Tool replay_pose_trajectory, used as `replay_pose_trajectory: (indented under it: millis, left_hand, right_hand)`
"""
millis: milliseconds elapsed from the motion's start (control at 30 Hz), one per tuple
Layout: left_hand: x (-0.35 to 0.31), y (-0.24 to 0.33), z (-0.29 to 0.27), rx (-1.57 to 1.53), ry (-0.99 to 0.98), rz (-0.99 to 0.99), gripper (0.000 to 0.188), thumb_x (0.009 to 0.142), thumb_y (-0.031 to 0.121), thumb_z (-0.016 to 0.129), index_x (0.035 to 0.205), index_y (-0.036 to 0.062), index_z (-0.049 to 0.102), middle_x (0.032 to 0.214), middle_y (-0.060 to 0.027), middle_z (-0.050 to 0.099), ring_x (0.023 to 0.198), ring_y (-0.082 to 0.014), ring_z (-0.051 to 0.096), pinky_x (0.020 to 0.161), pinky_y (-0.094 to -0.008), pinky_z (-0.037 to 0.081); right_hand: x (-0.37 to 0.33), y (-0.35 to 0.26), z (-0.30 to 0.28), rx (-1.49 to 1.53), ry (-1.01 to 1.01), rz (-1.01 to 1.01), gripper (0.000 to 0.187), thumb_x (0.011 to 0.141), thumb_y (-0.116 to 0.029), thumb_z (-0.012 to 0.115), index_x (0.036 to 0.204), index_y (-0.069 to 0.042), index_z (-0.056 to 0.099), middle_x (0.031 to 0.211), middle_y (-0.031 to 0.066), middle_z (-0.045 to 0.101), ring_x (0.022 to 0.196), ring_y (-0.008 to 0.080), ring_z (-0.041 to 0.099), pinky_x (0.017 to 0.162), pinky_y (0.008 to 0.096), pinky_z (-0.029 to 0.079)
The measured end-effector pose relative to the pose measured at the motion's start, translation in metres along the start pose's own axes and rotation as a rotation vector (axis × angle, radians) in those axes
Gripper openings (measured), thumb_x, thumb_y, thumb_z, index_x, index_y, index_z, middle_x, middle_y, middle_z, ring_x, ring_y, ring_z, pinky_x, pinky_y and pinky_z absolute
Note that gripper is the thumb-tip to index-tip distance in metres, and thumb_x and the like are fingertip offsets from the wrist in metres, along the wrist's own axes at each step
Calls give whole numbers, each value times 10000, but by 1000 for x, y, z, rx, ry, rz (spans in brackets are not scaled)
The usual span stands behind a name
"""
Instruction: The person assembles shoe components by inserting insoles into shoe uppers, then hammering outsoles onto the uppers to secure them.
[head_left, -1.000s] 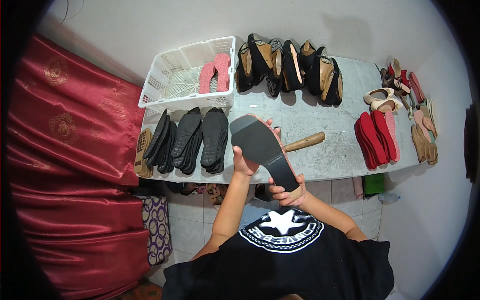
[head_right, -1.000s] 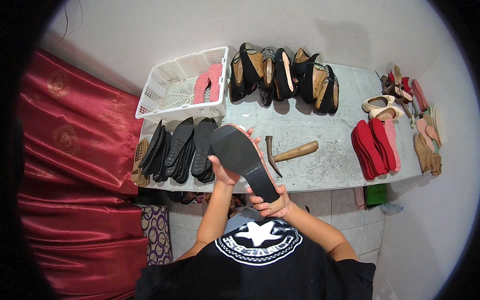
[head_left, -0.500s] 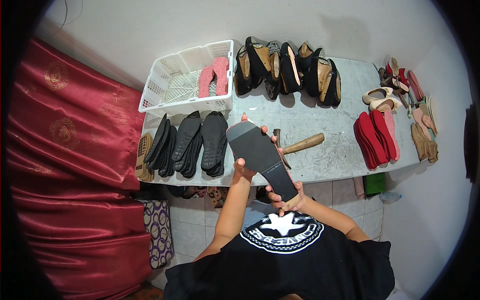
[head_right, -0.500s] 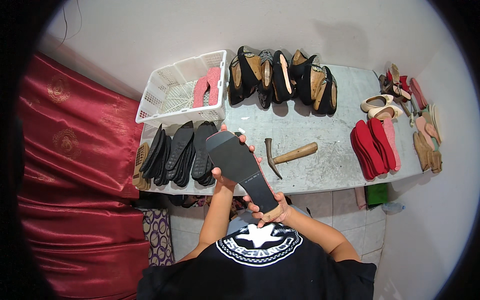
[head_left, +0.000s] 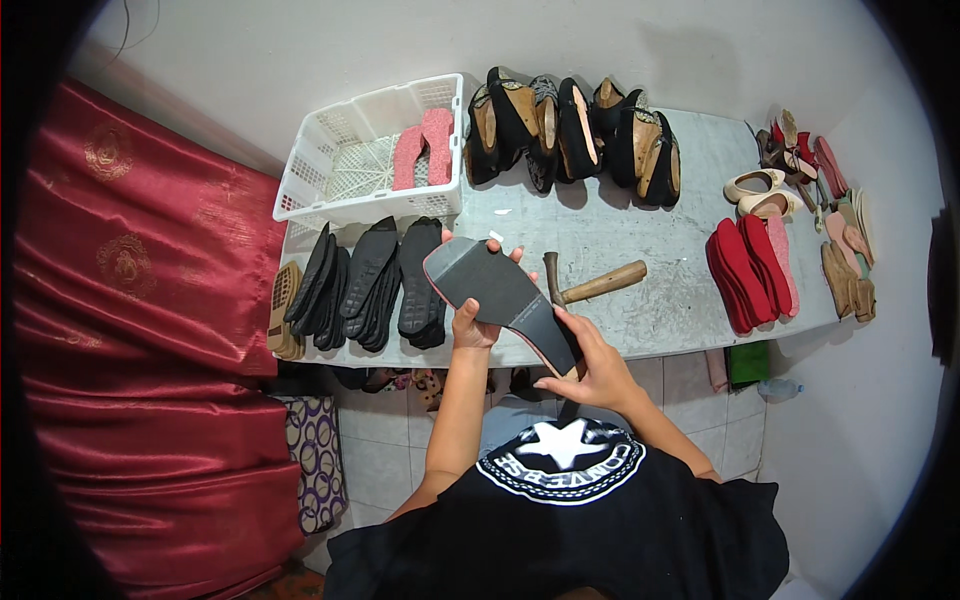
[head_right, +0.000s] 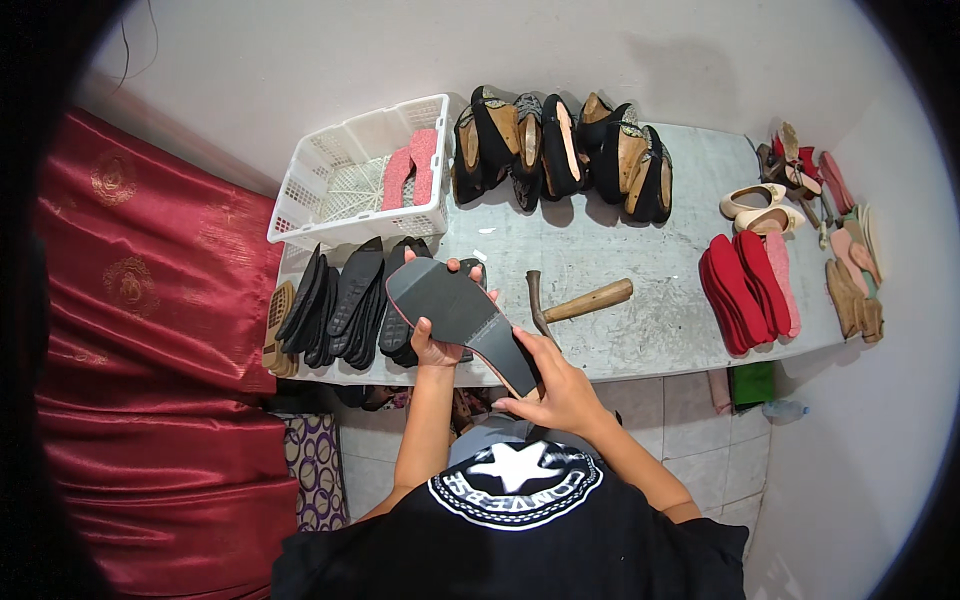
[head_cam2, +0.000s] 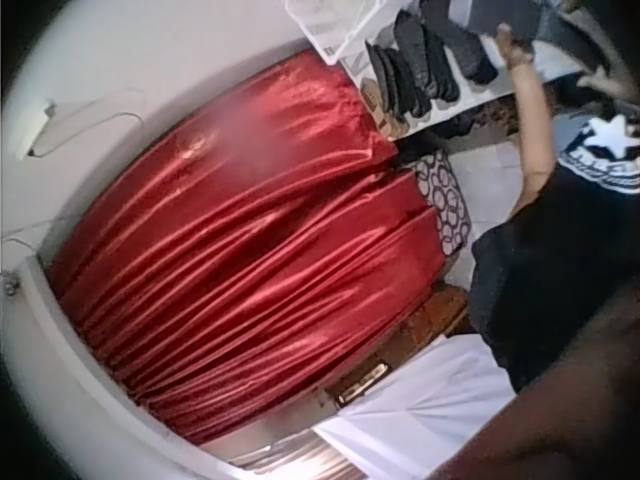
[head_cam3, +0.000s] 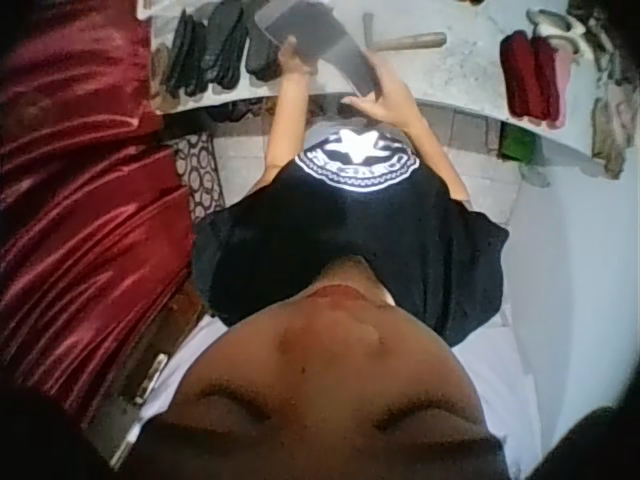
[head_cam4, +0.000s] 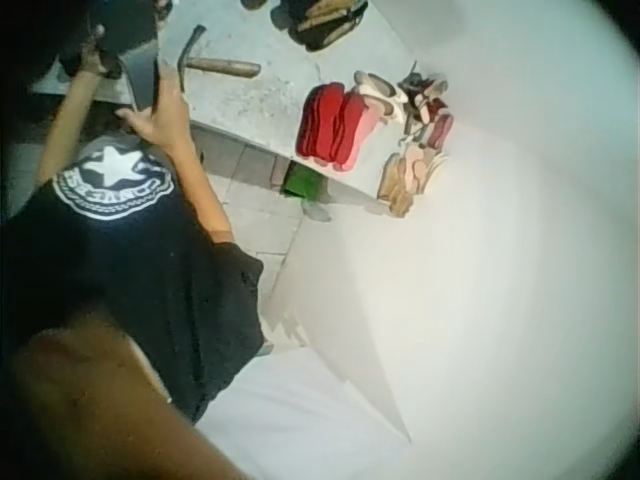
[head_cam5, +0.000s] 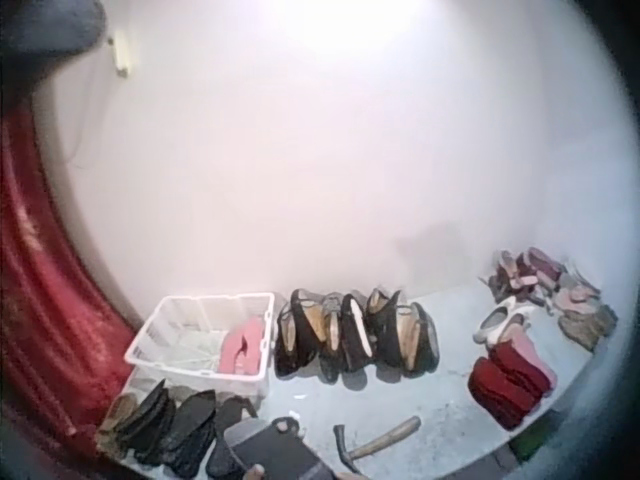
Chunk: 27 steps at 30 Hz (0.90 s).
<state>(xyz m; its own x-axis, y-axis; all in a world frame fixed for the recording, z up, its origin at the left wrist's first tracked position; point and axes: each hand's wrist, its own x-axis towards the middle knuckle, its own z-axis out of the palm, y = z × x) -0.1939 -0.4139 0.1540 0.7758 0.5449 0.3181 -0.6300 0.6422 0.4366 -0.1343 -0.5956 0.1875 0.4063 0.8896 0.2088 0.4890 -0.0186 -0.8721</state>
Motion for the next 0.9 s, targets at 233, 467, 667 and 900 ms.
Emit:
replay_pose_trajectory:
  millis: [233, 467, 667, 900]
  left_hand:
    - [-3, 0, 1, -51, 26, -30, 833, 733, 278, 654, 1356, 382, 110, 1179, -130, 390, 1157, -353, 418, 895, -569, 413]
    - [-4, -1, 4, 22, 37, -11, 736, 765, 467, 587, 1360, 374, 163, 1308, -144, 329, 1182, -376, 386, 889, -609, 382]
    - [-8, -13, 11, -256, 152, 45, 619, 799, 540, 510, 1337, 361, 262, 1355, -110, 332, 1177, -373, 399, 893, -593, 369]
    - [-29, -15, -35, -161, 382, -26, 633, 826, 507, 498, 1279, 85, 366, 1208, -38, 491, 1055, -236, 510, 867, -461, 432]
  right_hand:
    - [-3, 0, 10, -149, 151, 9, 752, 650, -273, 739, 1269, -58, 369, 1079, 142, 514, 881, 279, 585, 681, 321, 497]
    - [-3, 3, 12, -107, 127, 25, 720, 656, -261, 729, 1255, -55, 386, 1055, 132, 519, 852, 268, 585, 660, 317, 493]
    - [-5, 21, 24, -31, 111, 151, 749, 650, -211, 743, 1269, -22, 367, 1138, 171, 489, 998, 281, 543, 796, 318, 454]
    - [-1, 75, 23, 20, -97, 12, 618, 753, -315, 650, 1241, -33, 397, 1132, 160, 486, 1016, 319, 503, 811, 365, 438]
